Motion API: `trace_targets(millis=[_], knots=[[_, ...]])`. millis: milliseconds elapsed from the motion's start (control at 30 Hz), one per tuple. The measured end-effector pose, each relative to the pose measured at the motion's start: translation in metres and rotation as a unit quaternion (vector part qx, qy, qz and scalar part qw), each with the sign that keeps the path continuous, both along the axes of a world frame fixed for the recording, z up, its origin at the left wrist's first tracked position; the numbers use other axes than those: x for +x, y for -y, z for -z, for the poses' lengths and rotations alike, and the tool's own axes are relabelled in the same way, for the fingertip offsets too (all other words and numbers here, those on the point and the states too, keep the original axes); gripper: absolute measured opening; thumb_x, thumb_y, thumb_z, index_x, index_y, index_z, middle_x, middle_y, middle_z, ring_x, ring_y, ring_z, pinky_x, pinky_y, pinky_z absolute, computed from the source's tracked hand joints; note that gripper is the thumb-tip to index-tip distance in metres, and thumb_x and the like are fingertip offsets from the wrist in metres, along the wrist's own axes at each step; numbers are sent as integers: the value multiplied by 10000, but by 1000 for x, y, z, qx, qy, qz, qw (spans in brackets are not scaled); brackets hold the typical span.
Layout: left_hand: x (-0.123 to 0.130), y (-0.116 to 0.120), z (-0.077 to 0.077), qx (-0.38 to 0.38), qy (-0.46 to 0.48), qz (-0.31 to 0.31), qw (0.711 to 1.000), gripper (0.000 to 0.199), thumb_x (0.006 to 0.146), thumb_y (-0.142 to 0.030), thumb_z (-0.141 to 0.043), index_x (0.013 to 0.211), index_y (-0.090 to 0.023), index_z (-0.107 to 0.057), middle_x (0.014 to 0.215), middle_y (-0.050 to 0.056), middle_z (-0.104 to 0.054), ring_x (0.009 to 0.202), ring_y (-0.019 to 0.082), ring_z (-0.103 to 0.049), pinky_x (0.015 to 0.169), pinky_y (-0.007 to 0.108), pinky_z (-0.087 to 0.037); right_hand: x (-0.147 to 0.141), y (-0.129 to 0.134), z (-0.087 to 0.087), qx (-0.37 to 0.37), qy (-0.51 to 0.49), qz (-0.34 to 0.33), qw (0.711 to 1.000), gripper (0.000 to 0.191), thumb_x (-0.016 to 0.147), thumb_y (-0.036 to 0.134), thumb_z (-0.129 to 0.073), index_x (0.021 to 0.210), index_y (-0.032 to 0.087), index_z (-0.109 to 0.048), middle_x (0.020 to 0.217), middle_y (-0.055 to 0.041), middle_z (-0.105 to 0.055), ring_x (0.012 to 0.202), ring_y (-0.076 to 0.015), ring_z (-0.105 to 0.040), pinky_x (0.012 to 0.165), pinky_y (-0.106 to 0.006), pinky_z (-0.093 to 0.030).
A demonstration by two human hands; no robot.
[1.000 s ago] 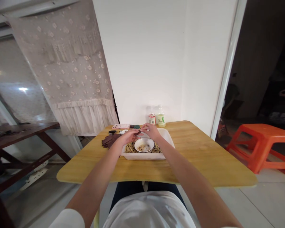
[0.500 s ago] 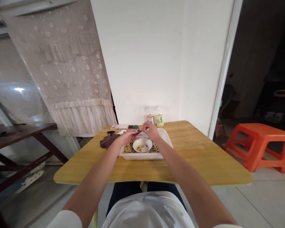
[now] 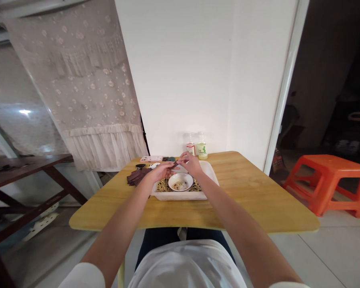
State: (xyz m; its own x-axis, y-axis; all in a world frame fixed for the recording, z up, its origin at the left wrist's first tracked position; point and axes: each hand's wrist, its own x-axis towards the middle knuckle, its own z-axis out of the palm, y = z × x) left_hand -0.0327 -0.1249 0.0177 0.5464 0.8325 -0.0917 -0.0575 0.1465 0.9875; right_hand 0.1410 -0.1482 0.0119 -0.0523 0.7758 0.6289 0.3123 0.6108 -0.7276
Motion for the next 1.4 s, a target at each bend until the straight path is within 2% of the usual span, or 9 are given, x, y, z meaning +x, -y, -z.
trace_targets(millis=[233, 667, 933, 1200, 1400], knots=[[1, 3, -2, -8, 3, -6, 1000, 203, 747, -233, -575, 933, -152, -570, 889, 92, -664, 586, 123, -623, 441, 167, -413, -1, 0, 0, -3, 6, 3, 1000, 222, 657, 306, -599, 800, 196, -470, 729, -10, -650, 735, -148, -620, 656, -276, -452], [1, 7, -5, -11, -9, 36, 999, 224, 742, -183, -557, 965, -163, -556, 935, 97, -661, 646, 134, -640, 438, 157, -421, -1, 0, 1, 1, 9, 7, 1000, 200, 654, 271, -592, 762, 206, -437, 704, 5, -638, 716, -141, -612, 647, -266, -444], [1, 8, -6, -11, -9, 32, 999, 213, 740, -192, -556, 951, -170, -557, 950, 90, -656, 642, 134, -640, 439, 159, -422, -1, 0, 1, 12, 6, 3, 1000, 190, 656, 264, -586, 751, 206, -431, 717, 5, -631, 717, -141, -608, 640, -263, -438], [1, 3, -3, -10, -9, 33, 999, 283, 735, -211, -566, 1015, -168, -558, 994, 93, -642, 641, 131, -637, 446, 163, -421, -1, -4, 3, 30, 0, -4, 1000, 176, 662, 249, -582, 734, 211, -426, 708, 7, -626, 708, -149, -606, 632, -276, -432], [2, 6, -6, -13, -9, 16, 1000, 250, 749, -184, -535, 996, -158, -562, 957, 95, -654, 614, 128, -636, 434, 164, -415, 0, -7, 6, 40, 5, 4, 999, 176, 665, 257, -583, 718, 212, -422, 691, 17, -614, 691, -144, -603, 620, -268, -427]])
